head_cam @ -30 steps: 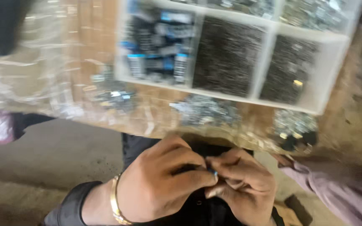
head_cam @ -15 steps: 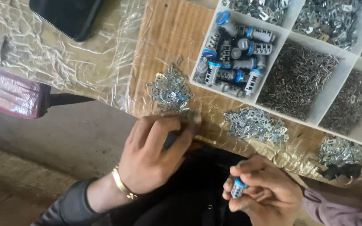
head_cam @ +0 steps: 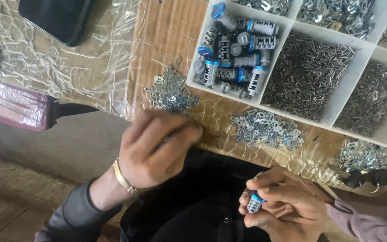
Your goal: The person sits at a workbench and assembles small lock components. They pick small metal staples and pins from a compartment box by hand and insert them into a cylindrical lock body with a blue cap, then place the finished assembly onto a pile of completed parts on the table.
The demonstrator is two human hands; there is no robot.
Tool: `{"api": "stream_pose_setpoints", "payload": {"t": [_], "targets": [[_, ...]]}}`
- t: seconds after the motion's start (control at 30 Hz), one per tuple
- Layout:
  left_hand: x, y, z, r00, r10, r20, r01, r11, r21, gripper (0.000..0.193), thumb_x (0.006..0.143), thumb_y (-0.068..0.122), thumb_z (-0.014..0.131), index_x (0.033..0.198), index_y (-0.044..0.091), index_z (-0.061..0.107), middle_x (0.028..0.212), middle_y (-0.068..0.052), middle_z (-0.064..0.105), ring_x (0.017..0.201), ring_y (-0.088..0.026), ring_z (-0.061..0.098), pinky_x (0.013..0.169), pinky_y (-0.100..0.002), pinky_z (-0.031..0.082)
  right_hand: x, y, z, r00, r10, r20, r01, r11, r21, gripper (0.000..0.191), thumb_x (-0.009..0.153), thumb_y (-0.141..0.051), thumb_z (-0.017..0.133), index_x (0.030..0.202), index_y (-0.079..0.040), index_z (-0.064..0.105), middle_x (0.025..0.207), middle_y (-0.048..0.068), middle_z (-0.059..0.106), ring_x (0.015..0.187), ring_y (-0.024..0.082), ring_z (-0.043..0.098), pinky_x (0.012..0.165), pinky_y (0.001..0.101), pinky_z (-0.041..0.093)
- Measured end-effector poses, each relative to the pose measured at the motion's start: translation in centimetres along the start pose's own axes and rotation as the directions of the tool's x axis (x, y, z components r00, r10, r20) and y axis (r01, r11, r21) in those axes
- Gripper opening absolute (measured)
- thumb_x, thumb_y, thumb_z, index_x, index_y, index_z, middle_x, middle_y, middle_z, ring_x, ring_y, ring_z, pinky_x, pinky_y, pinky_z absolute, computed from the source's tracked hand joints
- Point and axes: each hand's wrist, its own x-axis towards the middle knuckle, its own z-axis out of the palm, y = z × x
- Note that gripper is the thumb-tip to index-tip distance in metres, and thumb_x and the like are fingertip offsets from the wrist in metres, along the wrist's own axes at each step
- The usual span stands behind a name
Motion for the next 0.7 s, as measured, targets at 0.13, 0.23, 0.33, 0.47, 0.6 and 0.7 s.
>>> {"api": "stream_pose_setpoints", "payload": {"t": [0.13, 0.23, 0.33, 0.47, 0.6, 0.7], "targets": [[1.3, 0.2, 0.5, 0.982, -0.133, -0.130, 0.132, 0.991, -0.016, 0.019, 0.084, -0.003, 0.079, 0.099, 0.003, 0.068, 0.103, -0.014, 0.070, 0.091, -0.025, 0.069, 0.075, -0.034, 0.058, 0.3, -0.4, 0.6, 1.000, -0.022, -0.008, 0.022, 1.000, -0.017, 0.051, 0.081, 0.021, 0.082, 0.128, 0.003, 0.071, 0.127, 0.028, 0.065, 0.104, 0.030, 0.076, 0.082, 0.0398, 0.072], [3.7, 0.8, -0.8, 0.963, -0.231, -0.140, 0.211, 0.966, -0.147, 0.019, 0.085, -0.008, 0.077, 0.099, -0.002, 0.065, 0.099, -0.014, 0.073, 0.085, -0.020, 0.074, 0.068, -0.029, 0.059, 0.4, -0.9, 0.9, 0.997, -0.014, -0.082, 0.012, 1.000, -0.017, 0.050, 0.082, 0.019, 0.081, 0.128, 0.004, 0.069, 0.125, 0.027, 0.066, 0.102, 0.029, 0.075, 0.081, 0.0383, 0.071], [5.4, 2.7, -2.7, 0.942, -0.336, 0.011, 0.331, 0.924, -0.193, 0.018, 0.086, -0.006, 0.079, 0.099, 0.000, 0.069, 0.094, -0.013, 0.071, 0.083, -0.020, 0.072, 0.068, -0.030, 0.058, 0.0, -1.2, 1.3, 0.981, 0.019, -0.194, -0.022, 1.000, -0.015, 0.051, 0.083, 0.017, 0.081, 0.130, 0.004, 0.067, 0.126, 0.028, 0.065, 0.100, 0.028, 0.074, 0.080, 0.0372, 0.070], [5.1, 5.2, -2.1, 0.916, -0.249, 0.316, 0.370, 0.827, -0.423, 0.028, 0.073, -0.006, 0.074, 0.098, 0.006, 0.075, 0.093, -0.012, 0.070, 0.079, -0.021, 0.071, 0.069, -0.031, 0.060, -0.6, -1.0, 1.8, 0.959, 0.030, -0.281, -0.030, 1.000, 0.006, 0.046, 0.085, 0.017, 0.081, 0.127, 0.004, 0.068, 0.129, 0.028, 0.064, 0.101, 0.029, 0.074, 0.079, 0.0379, 0.070], [4.6, 6.4, 0.6, 0.985, -0.094, 0.141, 0.138, 0.927, -0.348, 0.025, 0.079, -0.003, 0.086, 0.099, 0.000, 0.073, 0.092, -0.012, 0.070, 0.083, -0.027, 0.071, 0.071, -0.035, 0.059, -0.9, -1.1, 1.6, 0.958, 0.000, -0.288, 0.006, 1.000, 0.019, 0.048, 0.085, 0.017, 0.082, 0.129, 0.001, 0.068, 0.129, 0.027, 0.063, 0.102, 0.029, 0.073, 0.077, 0.0384, 0.070], [5.9, 7.7, 1.5, 0.972, -0.211, 0.105, 0.233, 0.930, -0.284, 0.024, 0.075, -0.003, 0.084, 0.095, 0.005, 0.071, 0.091, -0.010, 0.070, 0.082, -0.026, 0.069, 0.070, -0.035, 0.056, -1.1, -1.8, 1.0, 0.952, -0.018, -0.305, 0.032, 0.999, 0.040, 0.038, 0.089, 0.013, 0.080, 0.124, 0.005, 0.069, 0.124, 0.027, 0.064, 0.099, 0.028, 0.074, 0.075, 0.0354, 0.072]]}}
